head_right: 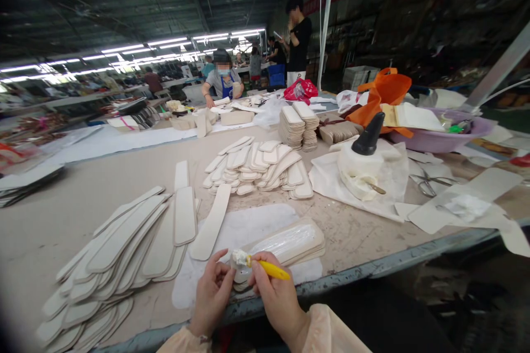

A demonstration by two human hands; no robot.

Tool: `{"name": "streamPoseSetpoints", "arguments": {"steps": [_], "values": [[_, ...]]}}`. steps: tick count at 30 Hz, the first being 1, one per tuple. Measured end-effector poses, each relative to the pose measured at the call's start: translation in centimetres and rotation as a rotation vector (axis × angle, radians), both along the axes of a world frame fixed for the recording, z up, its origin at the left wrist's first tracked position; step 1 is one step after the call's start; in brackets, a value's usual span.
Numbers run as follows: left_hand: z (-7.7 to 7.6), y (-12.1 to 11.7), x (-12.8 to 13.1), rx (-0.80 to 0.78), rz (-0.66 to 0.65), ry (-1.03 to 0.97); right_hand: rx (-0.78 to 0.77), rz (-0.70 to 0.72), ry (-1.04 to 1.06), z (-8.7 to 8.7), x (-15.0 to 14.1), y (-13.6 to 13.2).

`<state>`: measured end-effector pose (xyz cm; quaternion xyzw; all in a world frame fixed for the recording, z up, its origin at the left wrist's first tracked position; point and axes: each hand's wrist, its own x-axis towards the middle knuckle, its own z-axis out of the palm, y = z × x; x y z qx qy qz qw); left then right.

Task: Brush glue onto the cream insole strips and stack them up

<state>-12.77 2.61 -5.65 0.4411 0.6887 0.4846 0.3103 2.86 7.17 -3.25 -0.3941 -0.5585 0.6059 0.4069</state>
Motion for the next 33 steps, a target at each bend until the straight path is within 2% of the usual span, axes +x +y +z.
{"name": "streamPoseSetpoints", "arguments": {"steps": [4, 11, 14, 19, 23, 27, 33], "values": [[0.1, 0.1, 0.0, -0.013, 0.006, -0.006, -0.003, -0.012, -0.007, -0.5, 0.4, 0.3], [-0.1, 0.0, -0.1, -0.011, 0.004, 0.031, 0.006, -0.226, -0.044, 0.2, 3.2, 1.2], [0.0, -0.1, -0.1, -0.014, 0.000, 0.029, 0.020, -0.159, -0.006, 0.5, 2.9, 0.7], [0.2, -0.1, 0.0, -0.024, 0.003, 0.005, 0.043, -0.016, 0.018, 0.7, 0.6, -0.1], [0.0, 0.0, -0.1, -0.018, 0.006, 0.006, 0.071, 0.007, 0.003, 0.5, 0.0, 0.2], [-0.2, 0.0, -0.2, -0.005, 0.006, 0.020, 0.093, -0.102, -0.067, -0.1, 1.7, 1.0], [0.3, 0.0, -0.1, 0.002, 0.012, 0.025, 0.106, -0.286, -0.156, -0.4, 4.7, 1.5]]}}
